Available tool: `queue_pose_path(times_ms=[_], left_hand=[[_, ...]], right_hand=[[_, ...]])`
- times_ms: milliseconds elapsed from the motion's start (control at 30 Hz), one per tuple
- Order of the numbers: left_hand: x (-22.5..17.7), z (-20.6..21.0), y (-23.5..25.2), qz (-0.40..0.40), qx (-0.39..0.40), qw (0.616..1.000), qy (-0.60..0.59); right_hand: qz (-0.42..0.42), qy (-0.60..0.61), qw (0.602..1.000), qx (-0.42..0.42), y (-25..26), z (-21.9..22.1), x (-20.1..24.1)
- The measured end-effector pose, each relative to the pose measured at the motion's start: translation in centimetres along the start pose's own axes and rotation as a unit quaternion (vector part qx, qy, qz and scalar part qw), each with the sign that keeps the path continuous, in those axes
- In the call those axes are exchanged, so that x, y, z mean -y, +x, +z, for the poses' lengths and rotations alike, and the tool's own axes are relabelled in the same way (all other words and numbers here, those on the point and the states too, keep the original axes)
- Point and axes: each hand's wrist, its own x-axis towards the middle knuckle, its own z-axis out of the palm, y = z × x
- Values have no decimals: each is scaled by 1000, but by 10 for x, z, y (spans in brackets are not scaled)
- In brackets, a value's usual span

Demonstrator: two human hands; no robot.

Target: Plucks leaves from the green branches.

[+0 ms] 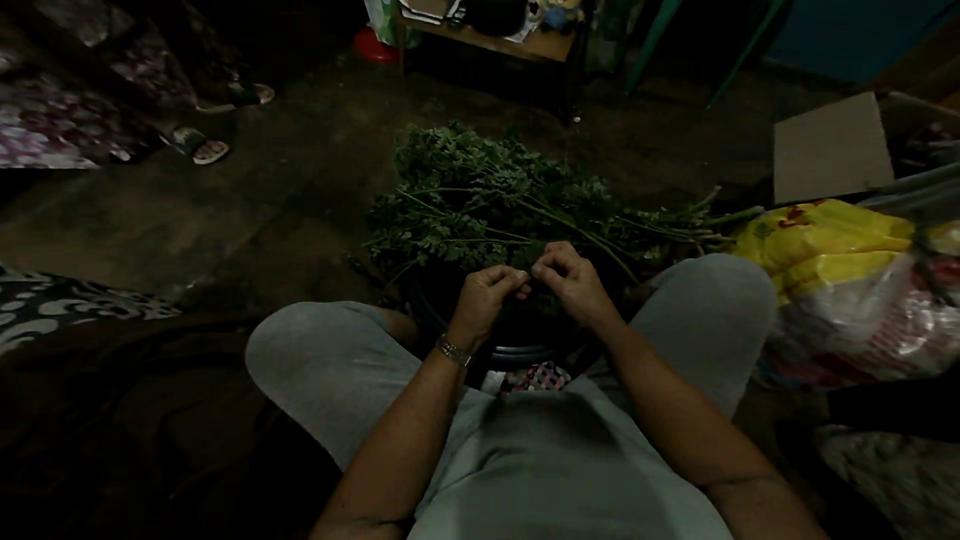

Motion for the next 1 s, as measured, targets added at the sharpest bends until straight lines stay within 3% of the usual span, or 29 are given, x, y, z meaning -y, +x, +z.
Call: queue_pose_path(times_ms=[133, 300, 467, 600, 700, 800, 1000], left_hand=[[3, -2, 0, 2, 3, 1000, -1], [3, -2, 2, 0, -4, 1000, -16], [3, -5, 2, -5, -8, 1000, -12], [3, -7, 3, 22, 0, 997, 76], [-1, -10, 2, 76, 15, 977, 197], [-4, -10, 1, 108, 35, 962, 248], [2, -14, 1, 143, 64, 950, 271]], right_hand=[[41, 2, 999, -23, 0, -5, 3], [71, 24, 997, 29, 0, -5, 4], [103, 40, 993, 27, 2, -4, 5], [123, 34, 991, -28, 2, -5, 7], [53, 19, 993, -99, 1, -8, 6], [-41, -52, 996, -64, 4, -14, -2], [5, -110, 993, 42, 5, -13, -1]])
